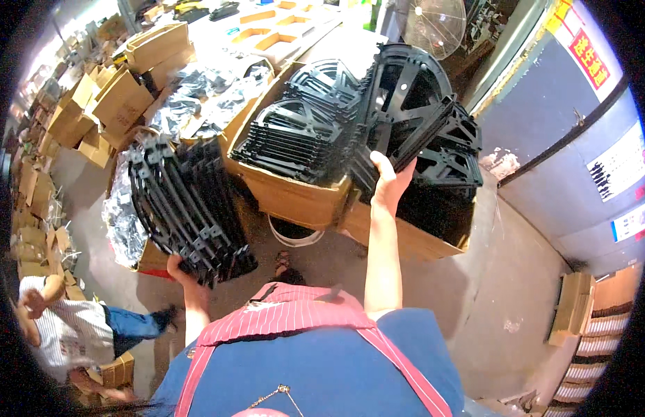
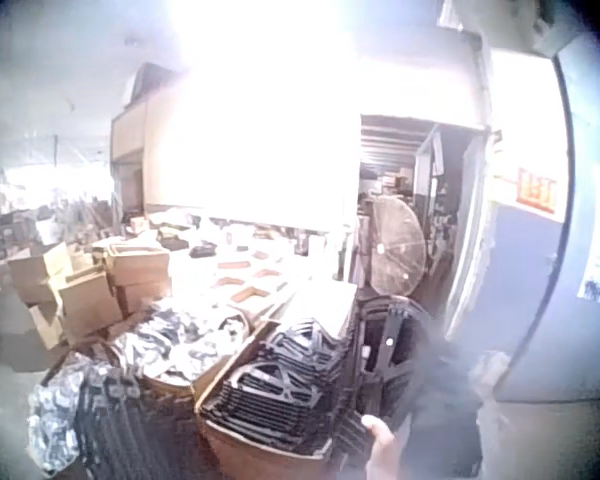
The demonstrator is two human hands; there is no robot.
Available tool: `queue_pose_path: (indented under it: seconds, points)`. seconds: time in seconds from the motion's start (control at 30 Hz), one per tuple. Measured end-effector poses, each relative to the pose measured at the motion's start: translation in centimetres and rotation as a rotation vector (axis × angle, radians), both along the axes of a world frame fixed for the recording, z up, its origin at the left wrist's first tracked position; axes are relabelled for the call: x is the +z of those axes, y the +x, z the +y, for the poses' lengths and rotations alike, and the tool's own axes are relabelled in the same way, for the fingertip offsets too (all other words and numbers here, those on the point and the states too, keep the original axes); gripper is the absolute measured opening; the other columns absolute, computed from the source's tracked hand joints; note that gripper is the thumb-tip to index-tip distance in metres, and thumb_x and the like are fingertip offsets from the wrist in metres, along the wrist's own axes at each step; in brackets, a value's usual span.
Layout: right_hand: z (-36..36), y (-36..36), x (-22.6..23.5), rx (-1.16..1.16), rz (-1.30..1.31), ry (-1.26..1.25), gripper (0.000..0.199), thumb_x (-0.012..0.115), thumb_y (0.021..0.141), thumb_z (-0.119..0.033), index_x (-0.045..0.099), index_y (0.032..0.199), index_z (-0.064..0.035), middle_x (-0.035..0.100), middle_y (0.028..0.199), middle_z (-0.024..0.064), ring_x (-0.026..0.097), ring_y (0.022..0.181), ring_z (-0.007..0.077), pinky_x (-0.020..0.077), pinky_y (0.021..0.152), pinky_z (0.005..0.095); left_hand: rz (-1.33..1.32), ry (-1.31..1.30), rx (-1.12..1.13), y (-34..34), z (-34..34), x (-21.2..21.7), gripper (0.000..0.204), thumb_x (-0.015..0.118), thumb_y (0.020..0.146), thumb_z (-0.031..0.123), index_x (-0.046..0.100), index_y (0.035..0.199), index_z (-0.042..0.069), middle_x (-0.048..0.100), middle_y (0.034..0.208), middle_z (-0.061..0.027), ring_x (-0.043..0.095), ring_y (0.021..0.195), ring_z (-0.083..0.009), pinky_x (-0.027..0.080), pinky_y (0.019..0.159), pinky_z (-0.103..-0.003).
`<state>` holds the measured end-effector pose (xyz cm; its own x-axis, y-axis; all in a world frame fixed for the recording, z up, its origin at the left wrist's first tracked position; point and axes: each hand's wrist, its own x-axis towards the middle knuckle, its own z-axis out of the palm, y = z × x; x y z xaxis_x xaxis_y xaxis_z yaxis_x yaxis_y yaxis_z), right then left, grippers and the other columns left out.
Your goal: The person picks up stacks of black plastic parts from a table and places them into cardboard boxes. They then separate a stack of parts on the table, arranging them individually.
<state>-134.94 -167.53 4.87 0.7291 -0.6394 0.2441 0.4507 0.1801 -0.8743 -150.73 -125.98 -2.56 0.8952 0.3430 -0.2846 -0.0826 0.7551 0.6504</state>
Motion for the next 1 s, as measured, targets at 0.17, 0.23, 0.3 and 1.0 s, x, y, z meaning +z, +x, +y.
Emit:
queue_pose_path:
  seconds: [0.17,0.23,0.3,1.0]
  points:
    - [3.5,6.4,-3.4,-0.172,0.007,-0.040,0.087,0.076,0.072,0.001,0.031,0.146,0.0040,0.052,0.133,0.0136,0.053,0.116,0.0238,0.0400,0.104,0.0325,-0.087,-0.022,-0.038,14.6,0.8,-1.8,0.062,0.055,0.076,0.045,0.058,0.125,0.006,0.066,0.116,-0.0098,0.062,0.105,-0.0314,0.051,0.091,-0.046]
    - [5.4,7.7,-4.2,-0.135,0.014,0.034,0.090,0.077,0.072,0.000,0.029,0.148,0.0032,0.050,0.137,0.0145,0.051,0.121,0.0249,0.0378,0.107,0.0334,-0.201,-0.051,-0.264,20.2,-2.7,0.3,0.058,0.056,0.075,0.041,0.059,0.122,0.007,0.066,0.115,-0.0094,0.062,0.103,-0.0312,0.052,0.088,-0.046]
    - [4.9,9.1,-7.6,-0.229,0.077,-0.040,0.090,0.078,0.072,-0.002,0.029,0.148,0.0021,0.050,0.138,0.0140,0.051,0.122,0.0252,0.0382,0.107,0.0337,-0.085,-0.221,-0.348,25.9,-6.9,0.4,0.053,0.057,0.075,0.039,0.061,0.117,0.007,0.067,0.111,-0.0095,0.063,0.098,-0.0311,0.052,0.086,-0.046]
    - [10.3,10.9,-10.3,-0.556,1.149,-1.125,0.108,0.080,0.069,-0.041,0.025,0.147,0.0101,0.053,0.132,0.0305,0.049,0.129,0.0368,0.0294,0.111,0.0476,-0.086,-0.411,-0.518,38.7,-9.4,-3.8,0.046,0.059,0.076,0.018,0.062,0.118,-0.001,0.066,0.115,-0.0118,0.061,0.107,-0.0297,0.048,0.098,-0.040]
